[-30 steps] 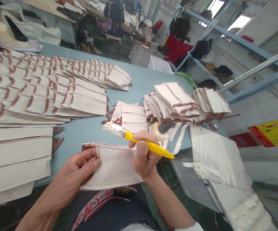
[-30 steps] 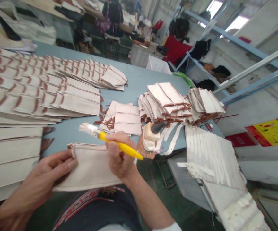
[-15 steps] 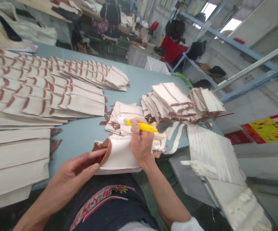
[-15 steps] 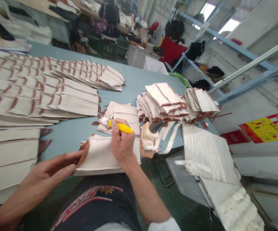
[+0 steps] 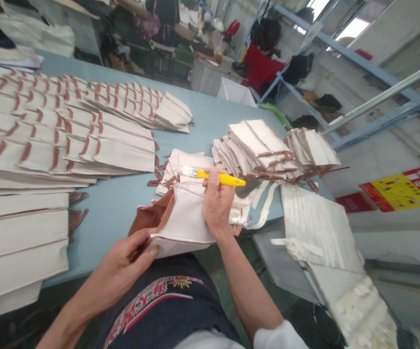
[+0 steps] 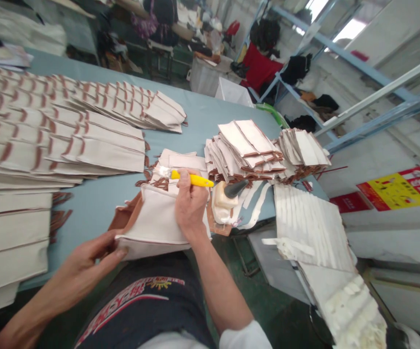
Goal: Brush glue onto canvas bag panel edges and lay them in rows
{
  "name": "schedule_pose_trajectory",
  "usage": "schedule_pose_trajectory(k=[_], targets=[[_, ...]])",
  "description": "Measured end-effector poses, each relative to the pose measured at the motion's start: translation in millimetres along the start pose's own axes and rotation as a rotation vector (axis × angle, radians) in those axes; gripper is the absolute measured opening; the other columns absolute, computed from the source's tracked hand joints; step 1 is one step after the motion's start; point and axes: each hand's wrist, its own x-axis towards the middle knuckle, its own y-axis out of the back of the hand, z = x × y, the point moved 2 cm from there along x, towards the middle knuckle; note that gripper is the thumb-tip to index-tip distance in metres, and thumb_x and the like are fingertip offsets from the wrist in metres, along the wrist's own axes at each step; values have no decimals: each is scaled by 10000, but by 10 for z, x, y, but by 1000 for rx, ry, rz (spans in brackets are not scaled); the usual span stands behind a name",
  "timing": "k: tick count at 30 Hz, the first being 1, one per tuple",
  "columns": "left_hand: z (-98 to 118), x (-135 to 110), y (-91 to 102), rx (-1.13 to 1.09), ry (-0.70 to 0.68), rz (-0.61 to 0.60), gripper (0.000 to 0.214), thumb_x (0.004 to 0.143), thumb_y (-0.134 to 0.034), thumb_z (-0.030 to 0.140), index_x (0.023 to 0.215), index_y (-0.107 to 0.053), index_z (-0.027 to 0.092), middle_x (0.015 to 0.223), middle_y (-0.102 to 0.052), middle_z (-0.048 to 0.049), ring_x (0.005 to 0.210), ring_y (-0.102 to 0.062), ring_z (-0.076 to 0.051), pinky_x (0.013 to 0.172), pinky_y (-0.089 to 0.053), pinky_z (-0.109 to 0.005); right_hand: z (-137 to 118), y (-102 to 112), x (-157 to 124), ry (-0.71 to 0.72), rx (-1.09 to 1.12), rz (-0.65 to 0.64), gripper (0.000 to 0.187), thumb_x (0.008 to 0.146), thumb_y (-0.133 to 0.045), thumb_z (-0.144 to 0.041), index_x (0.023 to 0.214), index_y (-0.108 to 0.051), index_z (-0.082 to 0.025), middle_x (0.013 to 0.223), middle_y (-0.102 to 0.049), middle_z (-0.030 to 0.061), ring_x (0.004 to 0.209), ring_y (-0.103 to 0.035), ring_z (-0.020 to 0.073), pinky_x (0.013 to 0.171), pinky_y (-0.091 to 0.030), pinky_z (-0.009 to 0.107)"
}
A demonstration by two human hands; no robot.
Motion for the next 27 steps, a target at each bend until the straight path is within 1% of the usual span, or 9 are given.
schedule_pose_trajectory(k=[4, 7, 9, 11, 13, 17, 21, 24, 27], targets=[[123, 31, -87, 41, -60, -61, 243, 978, -728, 417, 972, -922, 271, 826, -852, -48, 703, -723, -248, 668, -568, -242, 64, -27, -41, -72, 39, -38, 479, 1112, -547, -630, 1030, -736, -198, 684, -619, -51, 590, -559, 134, 605, -453, 275], [122, 85, -79, 88, -82, 29, 239, 966, -709, 392, 880, -907, 290, 891, -866, -54, 811, -744, -268, 785, -585, -247, -76, 113, -137, -68, 140, 18, 457, 1114, -563, -603, 975, -736, -203, 626, -574, -62, 547, -555, 126, 557, -459, 251], [91, 90, -38, 95, -55, 76, 221, 947, -724, 407, 878, -907, 305, 962, -881, -55, 899, -753, -283, 890, -586, -250, -210, 238, -216, -78, 214, -14, 453, 1131, -556, -570, 923, -735, -209, 573, -526, -75, 481, -514, 114, 492, -425, 232], [69, 66, 7, 74, 0, 92, 204, 923, -747, 430, 879, -908, 311, 962, -883, -51, 903, -750, -287, 896, -589, -247, -324, 343, -296, -94, 228, -80, 450, 1129, -580, -548, 876, -737, -211, 539, -494, -80, 427, -461, 103, 436, -378, 222], [77, 31, 38, 57, 35, 119, 177, 880, -786, 436, 829, -898, 309, 932, -873, -51, 898, -747, -293, 864, -592, -241, -398, 405, -371, -90, 196, -120, 427, 1111, -618, -523, 844, -744, -215, 524, -481, -79, 405, -430, 103, 421, -378, 229], [102, -20, 34, 69, 52, 174, 146, 817, -843, 430, 745, -882, 309, 805, -807, -44, 788, -696, -279, 835, -591, -254, -457, 368, -538, -128, 161, -147, 357, 1074, -650, -455, 824, -757, -224, 499, -474, -75, 401, -429, 120, 433, -423, 252], [30, -71, -14, 53, 17, 150, 135, 829, -849, 438, 809, -901, 316, 794, -793, -28, 730, -661, -258, 908, -603, -302, -474, 240, -692, -315, 263, -231, 366, 1060, -641, -444, 784, -729, -219, 462, -448, -85, 374, -432, 119, 390, -394, 233], [-40, -123, -39, 69, 71, 174, 201, 851, -834, 479, 785, -885, 297, 842, -804, -42, 746, -671, -252, 848, -605, -297, -441, 251, -681, -409, 334, -136, 421, 1064, -634, -518, 771, -687, -220, 421, -431, -101, 326, -411, 106, 347, -355, 205], [-90, -155, -36, 6, 268, 257, 330, 732, -906, 596, 725, -854, 270, 914, -837, -69, 788, -704, -268, 710, -595, -274, -386, 320, -612, -399, 331, -37, 462, 1059, -653, -574, 759, -661, -222, 405, -427, -110, 308, -407, 96, 345, -365, 189]])
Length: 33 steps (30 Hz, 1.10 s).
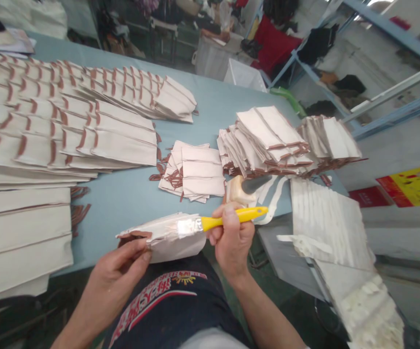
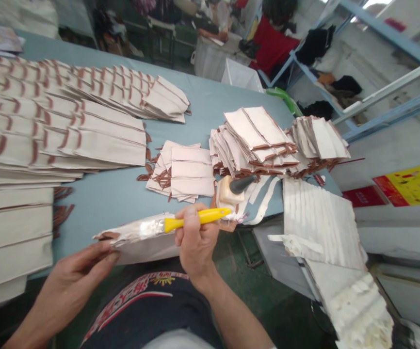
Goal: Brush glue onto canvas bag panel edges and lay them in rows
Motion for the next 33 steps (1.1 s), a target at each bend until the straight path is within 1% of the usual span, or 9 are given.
schedule_pose_trajectory(k=[2, 5, 10, 15, 19, 21, 24, 27, 33], targets=[[-16, 10, 12, -78, 104, 11, 435, 635, -951, 667, 708, -837, 254, 872, -833, -79, 791, -718, -280, 673, -598, -274, 7, 12, 18, 40, -23, -43, 451, 1067, -661, -556, 769, -672, -219, 411, -448, -106, 312, -425, 97, 352, -380, 189], [-22, 45, 41, -172, 162, -8, 503, 572, -1006, 680, 749, -843, 238, 761, -798, -65, 779, -725, -279, 675, -608, -273, 35, -55, 2, 162, -84, -172, 389, 1100, -634, -462, 808, -711, -218, 456, -509, -87, 333, -451, 101, 367, -398, 203], [-15, 72, 70, -328, 180, -124, 427, 702, -1009, 547, 986, -902, 247, 878, -854, -29, 843, -775, -268, 756, -645, -288, 107, -183, 66, 535, -242, -350, 305, 1106, -591, -403, 887, -740, -252, 718, -757, 16, 509, -626, 154, 507, -558, 291], [16, 78, 97, -488, 285, -109, 534, 613, -1052, 642, 933, -914, 237, 792, -831, -40, 771, -742, -228, 661, -608, -237, 63, -94, 114, 665, -166, -264, 216, 1127, -596, -383, 1022, -751, -277, 743, -766, 21, 567, -686, 192, 555, -587, 344], [82, 92, 90, -510, 272, -152, 554, 606, -1064, 667, 928, -930, 237, 808, -834, -47, 763, -715, -203, 670, -600, -219, -54, -159, 97, 771, -201, -400, 214, 1141, -593, -347, 1009, -751, -289, 718, -767, -2, 527, -678, 170, 510, -562, 307], [102, 98, 83, -529, 263, -162, 548, 604, -1073, 660, 932, -936, 243, 783, -822, -37, 765, -708, -189, 672, -593, -202, -87, -198, 112, 832, -249, -413, 243, 1154, -571, -329, 988, -743, -285, 731, -780, -3, 544, -696, 166, 526, -575, 303], [106, 105, 80, -573, 273, -170, 544, 582, -1089, 653, 913, -939, 248, 791, -825, -35, 746, -708, -174, 670, -591, -197, -85, -181, 145, 790, -221, -345, 218, 1148, -588, -334, 1009, -746, -278, 764, -788, 11, 576, -705, 175, 540, -578, 312], [101, 110, 80, -595, 284, -209, 529, 606, -1085, 636, 939, -943, 251, 804, -839, -43, 691, -699, -173, 699, -628, -245, -52, -164, 147, 712, -203, -391, 217, 1145, -602, -352, 996, -744, -282, 752, -775, 10, 568, -690, 173, 514, -550, 299], [158, 116, 76, -572, 259, -184, 490, 622, -1071, 602, 907, -931, 228, 753, -828, -45, 665, -716, -199, 681, -635, -275, -29, -174, 153, 717, -167, -319, 227, 1160, -586, -358, 1012, -739, -278, 775, -778, 7, 602, -703, 162, 548, -559, 280]])
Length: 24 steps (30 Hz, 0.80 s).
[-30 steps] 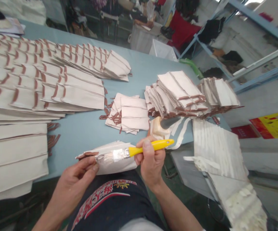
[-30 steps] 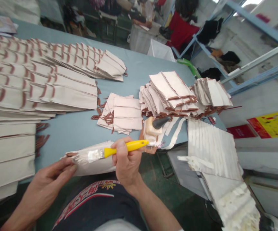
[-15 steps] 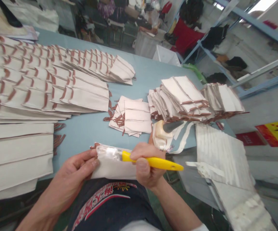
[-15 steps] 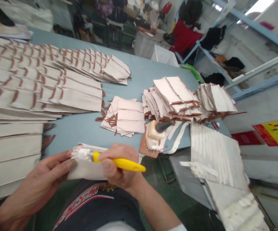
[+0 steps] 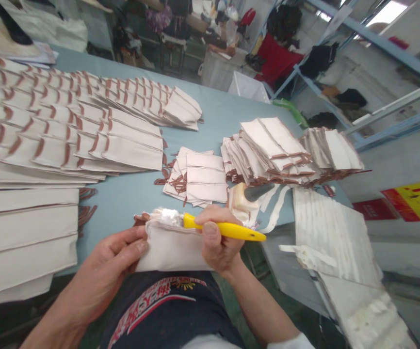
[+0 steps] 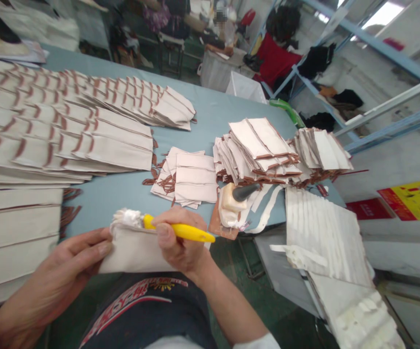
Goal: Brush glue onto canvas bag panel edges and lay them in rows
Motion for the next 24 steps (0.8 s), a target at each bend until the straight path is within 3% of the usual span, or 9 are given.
schedule_pose_trajectory(k=[5, 9, 14, 17, 20, 24], targets=[[-24, -4, 2, 53, 1, 4, 483, 654, -1034, 532, 1007, -924, 222, 861, -864, -75, 788, -770, -268, 720, -653, -317, 7, -38, 19, 27, -21, -75, 290, 1175, -543, -375, 965, -710, -262, 740, -752, -2, 574, -690, 153, 538, -555, 279], [-176, 1, 132, 189, -80, 38, 458, 795, -941, 640, 1035, -923, 250, 941, -859, -59, 876, -765, -253, 750, -625, -265, 74, 0, 0, -37, -31, 86, 295, 1198, -501, -397, 1021, -687, -252, 691, -676, -45, 512, -653, 131, 542, -548, 266], [-406, -29, 203, 266, -153, 100, 423, 814, -914, 644, 992, -926, 261, 1107, -873, -84, 952, -758, -289, 844, -636, -305, 245, -87, -329, -171, -190, -63, 276, 1199, -480, -365, 1172, -719, -231, 796, -760, 2, 646, -733, 155, 669, -622, 280], [-536, -83, 122, 185, -110, 102, 357, 807, -940, 567, 986, -920, 259, 1181, -867, -90, 1053, -772, -309, 943, -628, -325, 388, -196, -547, -159, -227, -47, 283, 1195, -468, -321, 1164, -725, -208, 776, -752, 4, 603, -699, 147, 613, -586, 257], [-619, -150, 12, -35, -3, 110, 363, 772, -971, 508, 1011, -911, 241, 1094, -861, -76, 1024, -769, -289, 938, -623, -327, 461, -229, -611, -108, -184, -3, 295, 1207, -440, -318, 1158, -710, -209, 758, -730, -8, 555, -649, 136, 568, -545, 249], [-567, -212, -64, -255, 143, 76, 450, 748, -988, 616, 888, -891, 199, 786, -766, -31, 743, -674, -201, 739, -609, -291, 354, -63, -474, 95, -111, -27, 271, 1208, -480, -416, 1153, -698, -265, 745, -719, -22, 567, -646, 146, 584, -541, 260]])
